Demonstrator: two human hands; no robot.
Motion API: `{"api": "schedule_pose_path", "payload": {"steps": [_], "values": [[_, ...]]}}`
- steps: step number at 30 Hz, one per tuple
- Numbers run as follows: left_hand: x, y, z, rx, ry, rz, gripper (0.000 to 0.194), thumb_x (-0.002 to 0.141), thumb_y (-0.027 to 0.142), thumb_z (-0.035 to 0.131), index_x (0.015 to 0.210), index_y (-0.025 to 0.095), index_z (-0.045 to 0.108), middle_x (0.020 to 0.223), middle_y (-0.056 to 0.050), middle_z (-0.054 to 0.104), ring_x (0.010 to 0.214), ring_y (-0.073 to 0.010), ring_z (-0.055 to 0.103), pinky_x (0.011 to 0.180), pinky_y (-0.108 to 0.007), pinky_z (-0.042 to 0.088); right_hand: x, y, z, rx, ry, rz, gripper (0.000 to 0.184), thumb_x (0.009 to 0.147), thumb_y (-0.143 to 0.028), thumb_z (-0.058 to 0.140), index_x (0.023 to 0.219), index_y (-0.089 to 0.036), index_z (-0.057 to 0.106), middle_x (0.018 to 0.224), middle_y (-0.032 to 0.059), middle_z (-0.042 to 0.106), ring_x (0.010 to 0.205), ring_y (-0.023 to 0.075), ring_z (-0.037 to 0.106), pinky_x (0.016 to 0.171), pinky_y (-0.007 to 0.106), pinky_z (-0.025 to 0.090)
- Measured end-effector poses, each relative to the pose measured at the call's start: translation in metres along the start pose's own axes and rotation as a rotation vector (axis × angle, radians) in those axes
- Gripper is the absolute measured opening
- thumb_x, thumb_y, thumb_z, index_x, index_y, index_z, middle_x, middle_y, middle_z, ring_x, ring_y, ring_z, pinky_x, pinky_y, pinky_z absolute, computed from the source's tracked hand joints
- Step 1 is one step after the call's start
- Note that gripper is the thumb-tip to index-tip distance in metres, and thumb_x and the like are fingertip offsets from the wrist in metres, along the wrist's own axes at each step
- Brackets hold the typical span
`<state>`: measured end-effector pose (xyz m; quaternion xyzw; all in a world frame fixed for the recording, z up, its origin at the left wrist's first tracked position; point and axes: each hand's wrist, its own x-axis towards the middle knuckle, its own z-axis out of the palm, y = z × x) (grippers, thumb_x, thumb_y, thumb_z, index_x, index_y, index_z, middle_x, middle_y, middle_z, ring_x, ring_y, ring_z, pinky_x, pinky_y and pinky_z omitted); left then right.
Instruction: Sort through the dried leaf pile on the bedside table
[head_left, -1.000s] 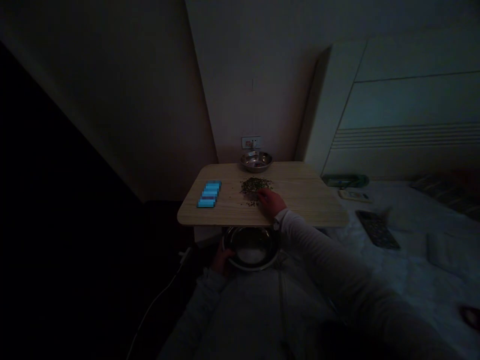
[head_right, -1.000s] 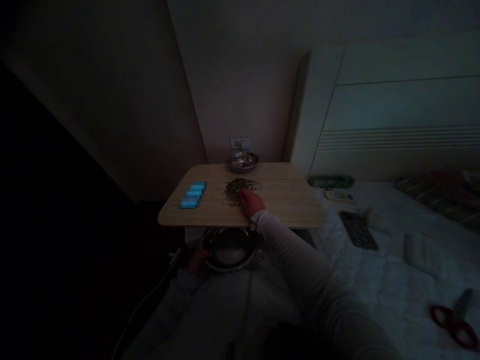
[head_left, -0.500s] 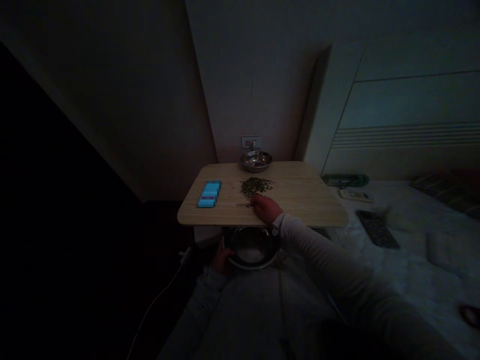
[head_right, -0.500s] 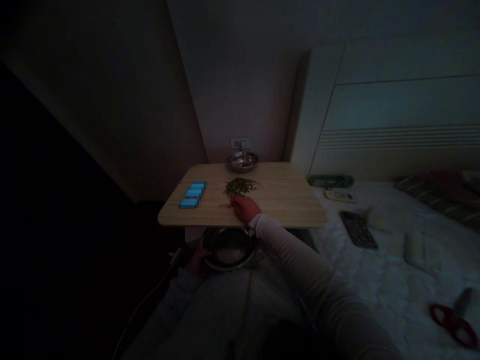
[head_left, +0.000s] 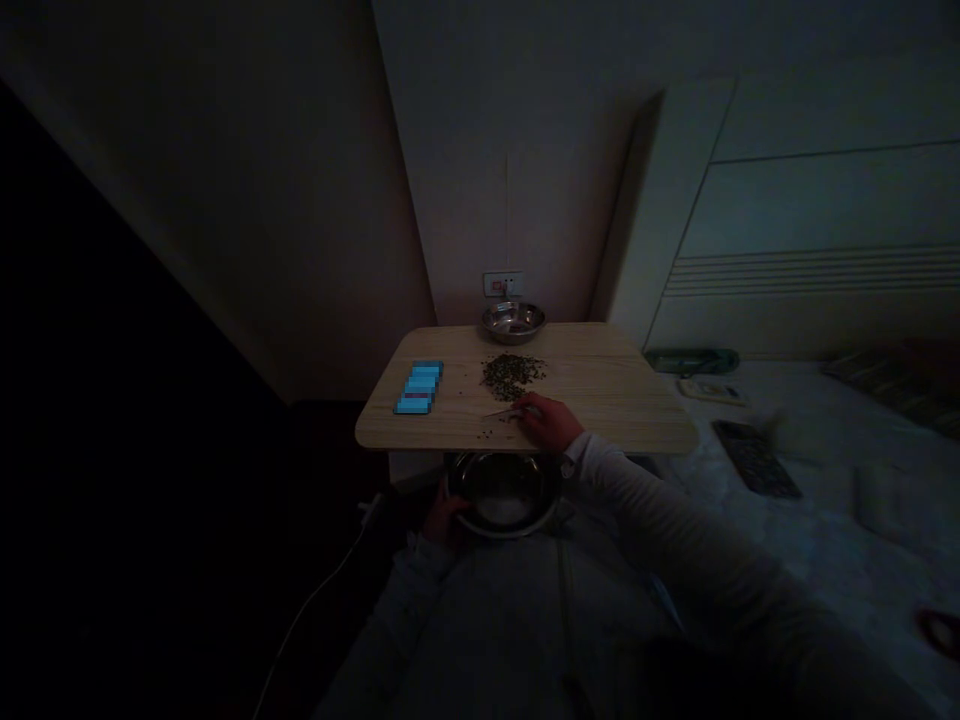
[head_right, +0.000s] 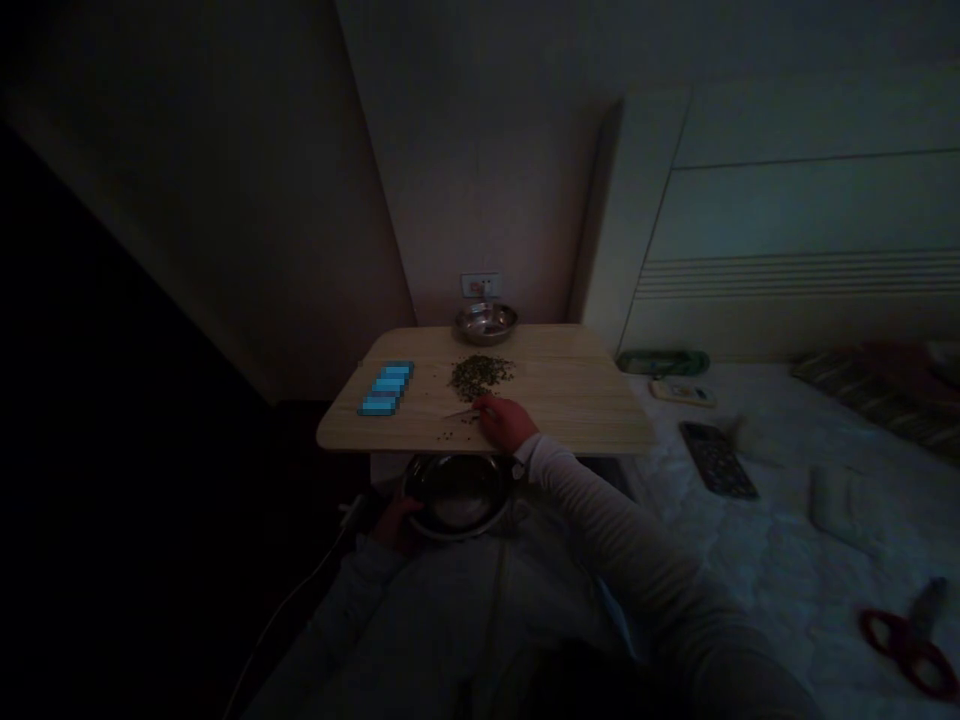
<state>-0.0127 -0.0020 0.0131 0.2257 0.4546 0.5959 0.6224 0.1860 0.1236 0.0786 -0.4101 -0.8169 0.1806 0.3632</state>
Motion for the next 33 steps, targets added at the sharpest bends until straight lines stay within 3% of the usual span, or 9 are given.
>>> {"api": "schedule_pose_path", "payload": {"steps": [6,12,21,25,33], "values": [[0.003,-0.001,-0.006,-0.001,-0.023,0.013,0.062,0.047,0.011,0.060,0.107,0.025,0.061,0.074,0.002,0.068,0.076,-0.0220,0.063,0.074,-0.035,0.045,-0.005,0.006,-0.016,0.221,0.152,0.125,0.018,0.075,-0.024,0.053,0.090,-0.019,0.061,0.085,0.0052,0.069,0.079,0.0179,0.064,0.078,0.035,0.050],[0.011,-0.008,-0.015,0.024,-0.028,0.020,0.059,0.048,0.013,0.060,0.106,0.025,0.061,0.078,0.002,0.067,0.080,-0.0219,0.061,0.076,-0.035,0.044,-0.015,0.015,-0.028,0.411,0.137,0.286,0.018,0.073,-0.026,0.055,0.089,-0.019,0.057,0.075,0.0021,0.068,0.069,0.0151,0.063,0.070,0.032,0.051],[0.005,0.002,-0.003,-0.024,-0.034,-0.008,0.062,0.046,0.011,0.060,0.106,0.025,0.061,0.078,0.003,0.069,0.076,-0.0201,0.061,0.073,-0.033,0.045,-0.034,0.012,-0.032,0.263,0.072,0.298,0.021,0.071,-0.026,0.055,0.090,-0.019,0.060,0.066,-0.0021,0.064,0.062,0.0134,0.059,0.064,0.028,0.047],[0.010,-0.003,-0.009,-0.009,-0.018,0.009,0.058,0.047,0.010,0.060,0.103,0.024,0.063,0.072,0.003,0.068,0.072,-0.0202,0.063,0.072,-0.034,0.047,-0.033,0.004,-0.025,0.238,0.031,0.284,0.022,0.073,-0.027,0.053,0.093,-0.018,0.060,0.066,-0.0013,0.063,0.062,0.0134,0.058,0.062,0.027,0.046],[0.016,-0.011,-0.018,0.045,-0.011,0.067,0.060,0.049,0.013,0.063,0.107,0.027,0.062,0.082,0.000,0.068,0.086,-0.0239,0.062,0.077,-0.035,0.046,-0.019,-0.018,-0.008,0.134,-0.028,0.209,0.023,0.073,-0.019,0.053,0.093,-0.018,0.062,0.069,-0.0009,0.063,0.061,0.0112,0.055,0.060,0.023,0.043]]}}
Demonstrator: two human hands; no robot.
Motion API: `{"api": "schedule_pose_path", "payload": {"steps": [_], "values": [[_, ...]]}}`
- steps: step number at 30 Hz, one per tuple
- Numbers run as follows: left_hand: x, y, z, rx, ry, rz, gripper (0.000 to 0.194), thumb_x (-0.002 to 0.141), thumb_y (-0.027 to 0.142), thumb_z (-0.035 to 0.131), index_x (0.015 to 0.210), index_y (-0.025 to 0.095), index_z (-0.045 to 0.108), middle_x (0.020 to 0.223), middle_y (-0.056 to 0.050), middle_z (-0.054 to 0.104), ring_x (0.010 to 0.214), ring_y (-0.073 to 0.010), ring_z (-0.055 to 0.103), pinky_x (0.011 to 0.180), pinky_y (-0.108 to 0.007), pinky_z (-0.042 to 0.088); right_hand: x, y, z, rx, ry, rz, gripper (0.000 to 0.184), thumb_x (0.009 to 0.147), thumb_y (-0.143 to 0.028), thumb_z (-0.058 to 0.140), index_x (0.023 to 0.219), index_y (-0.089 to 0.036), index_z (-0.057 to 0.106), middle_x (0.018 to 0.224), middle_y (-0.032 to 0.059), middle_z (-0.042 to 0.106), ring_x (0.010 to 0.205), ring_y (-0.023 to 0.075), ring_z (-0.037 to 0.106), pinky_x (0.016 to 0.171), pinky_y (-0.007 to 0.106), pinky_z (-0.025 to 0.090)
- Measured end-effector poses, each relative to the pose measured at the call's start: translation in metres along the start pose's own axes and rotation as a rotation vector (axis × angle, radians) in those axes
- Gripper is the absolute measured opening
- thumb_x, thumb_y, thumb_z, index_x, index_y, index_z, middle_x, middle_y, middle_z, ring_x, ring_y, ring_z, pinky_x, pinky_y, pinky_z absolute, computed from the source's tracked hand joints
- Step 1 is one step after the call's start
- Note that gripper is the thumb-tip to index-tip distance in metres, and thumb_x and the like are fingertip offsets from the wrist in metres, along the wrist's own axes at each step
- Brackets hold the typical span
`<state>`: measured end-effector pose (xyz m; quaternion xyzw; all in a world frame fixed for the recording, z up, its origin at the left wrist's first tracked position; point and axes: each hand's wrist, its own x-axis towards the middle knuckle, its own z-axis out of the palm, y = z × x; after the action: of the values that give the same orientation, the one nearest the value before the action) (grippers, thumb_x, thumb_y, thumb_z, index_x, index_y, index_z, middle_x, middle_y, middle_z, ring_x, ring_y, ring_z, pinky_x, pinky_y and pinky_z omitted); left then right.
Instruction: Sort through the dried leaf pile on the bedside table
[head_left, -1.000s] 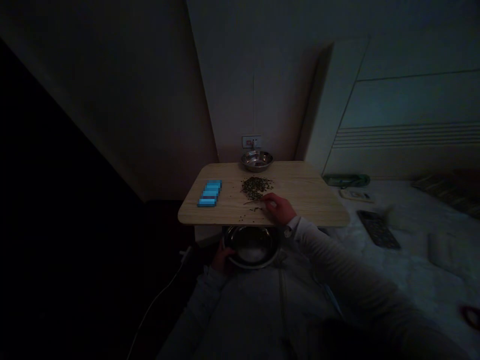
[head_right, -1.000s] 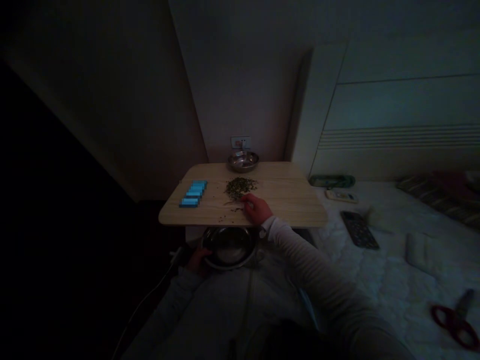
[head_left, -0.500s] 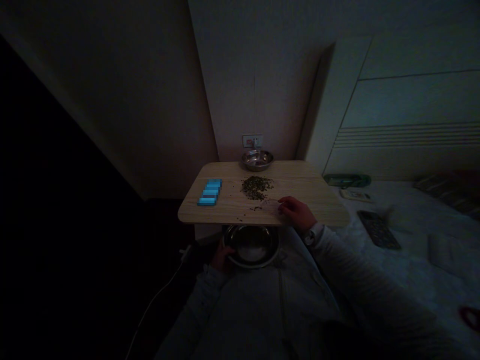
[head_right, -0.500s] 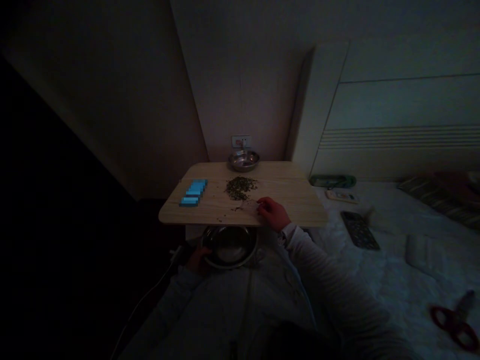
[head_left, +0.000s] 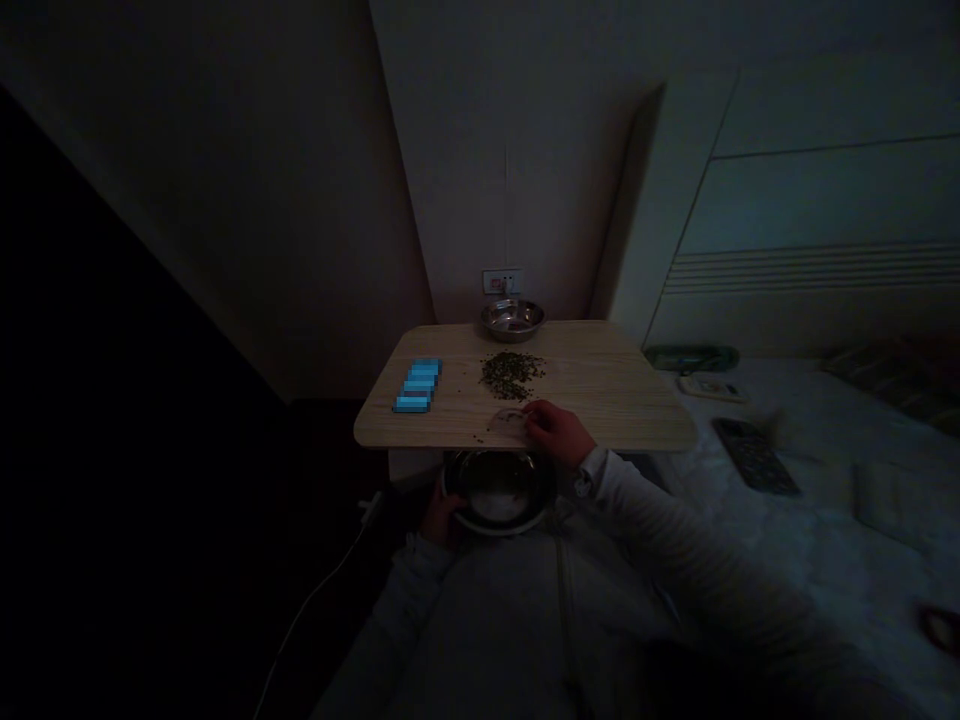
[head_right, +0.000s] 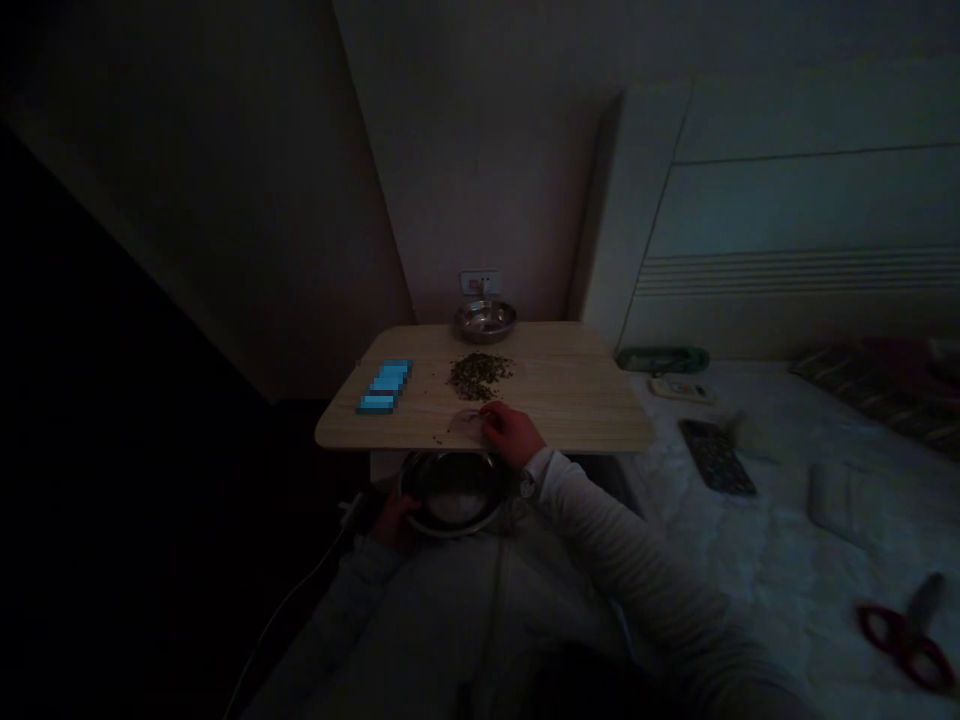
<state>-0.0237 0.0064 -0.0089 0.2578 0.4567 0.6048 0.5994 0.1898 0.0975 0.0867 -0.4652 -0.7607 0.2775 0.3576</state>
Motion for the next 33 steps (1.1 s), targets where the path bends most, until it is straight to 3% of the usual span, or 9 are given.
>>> {"api": "schedule_pose_path", "payload": {"steps": [6,14,23,28,33], "values": [[-0.008,0.009,0.009,0.029,0.022,-0.015,0.066,0.046,0.013,0.062,0.110,0.026,0.061,0.074,0.002,0.068,0.078,-0.0231,0.061,0.073,-0.035,0.044,0.006,-0.007,0.004,-0.079,-0.023,0.005,0.025,0.074,-0.019,0.051,0.097,-0.017,0.063,0.069,-0.0004,0.061,0.062,0.0118,0.053,0.061,0.024,0.042],[-0.007,0.009,0.010,0.024,0.051,0.002,0.052,0.045,0.012,0.063,0.095,0.025,0.063,0.076,0.001,0.068,0.080,-0.0228,0.061,0.074,-0.034,0.045,0.008,-0.017,0.012,-0.077,-0.081,-0.022,0.025,0.075,-0.016,0.052,0.098,-0.016,0.063,0.072,0.0013,0.063,0.065,0.0121,0.054,0.063,0.024,0.042],[-0.004,0.004,0.007,0.023,0.019,0.016,0.058,0.047,0.015,0.063,0.104,0.026,0.061,0.084,0.000,0.068,0.086,-0.0245,0.061,0.079,-0.037,0.044,0.000,-0.012,0.014,0.028,-0.123,-0.076,0.023,0.077,-0.022,0.052,0.097,-0.017,0.063,0.067,-0.0014,0.061,0.061,0.0112,0.053,0.061,0.024,0.042],[-0.001,0.001,-0.003,0.043,0.025,0.029,0.049,0.048,0.015,0.062,0.096,0.026,0.063,0.081,0.000,0.066,0.085,-0.0230,0.061,0.077,-0.035,0.044,0.005,0.015,-0.005,0.237,0.021,0.035,0.022,0.071,-0.025,0.053,0.091,-0.018,0.060,0.069,-0.0008,0.062,0.065,0.0130,0.058,0.064,0.026,0.046],[-0.003,0.008,0.000,0.039,-0.002,-0.006,0.025,0.047,0.014,0.061,0.071,0.023,0.064,0.071,0.000,0.066,0.076,-0.0223,0.060,0.073,-0.035,0.044,0.004,0.040,-0.033,0.324,0.213,0.141,0.021,0.066,-0.026,0.053,0.085,-0.020,0.057,0.062,-0.0034,0.059,0.060,0.0136,0.058,0.064,0.029,0.047]]}}
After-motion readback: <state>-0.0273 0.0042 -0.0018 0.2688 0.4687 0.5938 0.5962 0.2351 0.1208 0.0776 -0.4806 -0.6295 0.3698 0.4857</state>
